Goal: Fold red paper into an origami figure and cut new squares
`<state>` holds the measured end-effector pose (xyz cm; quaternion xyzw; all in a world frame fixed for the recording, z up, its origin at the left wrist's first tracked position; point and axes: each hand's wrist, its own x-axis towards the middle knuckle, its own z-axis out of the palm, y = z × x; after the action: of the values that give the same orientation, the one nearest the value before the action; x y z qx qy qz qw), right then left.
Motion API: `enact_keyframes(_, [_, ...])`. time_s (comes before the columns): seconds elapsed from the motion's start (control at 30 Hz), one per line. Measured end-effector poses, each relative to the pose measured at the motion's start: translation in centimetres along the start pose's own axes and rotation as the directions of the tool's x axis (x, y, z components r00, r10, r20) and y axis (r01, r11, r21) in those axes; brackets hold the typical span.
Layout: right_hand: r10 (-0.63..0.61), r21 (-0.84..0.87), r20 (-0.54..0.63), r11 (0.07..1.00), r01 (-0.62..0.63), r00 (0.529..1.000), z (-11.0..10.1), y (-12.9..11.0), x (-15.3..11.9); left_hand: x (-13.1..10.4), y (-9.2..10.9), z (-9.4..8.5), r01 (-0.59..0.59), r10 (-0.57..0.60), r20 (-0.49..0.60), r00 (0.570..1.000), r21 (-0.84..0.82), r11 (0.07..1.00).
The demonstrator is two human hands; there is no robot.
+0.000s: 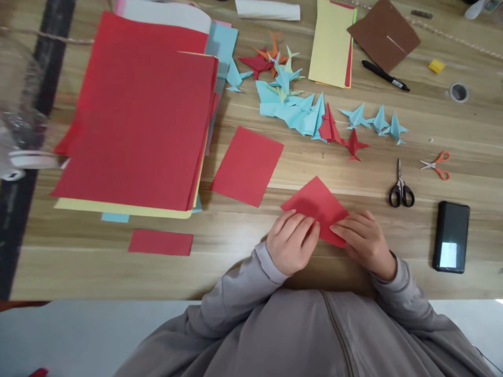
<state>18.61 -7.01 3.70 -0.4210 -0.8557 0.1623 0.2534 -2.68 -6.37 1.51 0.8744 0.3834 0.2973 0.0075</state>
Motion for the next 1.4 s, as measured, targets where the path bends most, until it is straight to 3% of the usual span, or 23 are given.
enact_keyframes(0.13, [0.017,0.074,0.010,0.997,-0.018,1.000,-0.4,0.2,-0.1,0.0,-1.0,-0.2,0.061,-0.059,0.046,0.997,-0.051,0.997])
enact_keyframes(0.37, [0.267,-0.009,-0.039,0.963,-0.268,0.963,-0.9,1.8,-0.8,-0.2,-2.3,-0.4,0.007,-0.001,0.033,0.999,-0.181,0.983])
enact_keyframes(0.53, [0.482,0.094,-0.061,0.874,-0.476,0.874,-0.4,1.5,-1.0,0.0,-2.0,-0.3,0.262,-0.260,0.046,0.965,-0.277,0.924])
enact_keyframes(0.67, [0.608,0.054,-0.236,0.787,-0.615,0.758,0.9,1.3,-0.6,0.2,-1.5,0.4,0.418,-0.427,0.011,0.904,-0.226,0.880])
enact_keyframes(0.83, [0.587,-0.092,-0.313,0.763,-0.639,0.746,1.9,1.2,0.1,0.7,-1.0,0.6,0.508,-0.519,0.004,0.855,-0.213,0.835])
enact_keyframes(0.87, [0.584,-0.106,-0.318,0.761,-0.640,0.747,2.0,1.1,0.2,0.7,-0.9,0.4,0.500,-0.515,-0.023,0.857,-0.203,0.842])
enact_keyframes(0.93, [0.579,-0.121,-0.317,0.761,-0.637,0.752,2.0,1.0,0.3,0.5,-0.2,-0.1,0.398,-0.409,-0.082,0.909,-0.129,0.908])
enact_keyframes(1.0, [0.573,-0.122,-0.318,0.765,-0.632,0.755,1.9,0.9,0.4,0.2,0.9,-0.3,0.133,-0.136,-0.022,0.991,-0.082,0.988])
enact_keyframes(1.07, [0.569,-0.124,-0.319,0.768,-0.628,0.758,1.8,0.9,0.5,-0.2,2.1,-0.1,-0.016,0.021,0.073,0.997,-0.073,0.997])
enact_keyframes(1.2, [0.576,-0.126,-0.313,0.763,-0.634,0.755,1.8,0.7,0.6,-0.6,3.3,1.0,0.088,-0.075,0.287,0.955,-0.033,0.996])
enact_keyframes(1.4, [0.576,-0.146,-0.376,0.737,-0.660,0.726,1.9,0.8,0.5,-0.6,3.1,1.2,0.133,-0.108,0.388,0.915,-0.040,0.990])
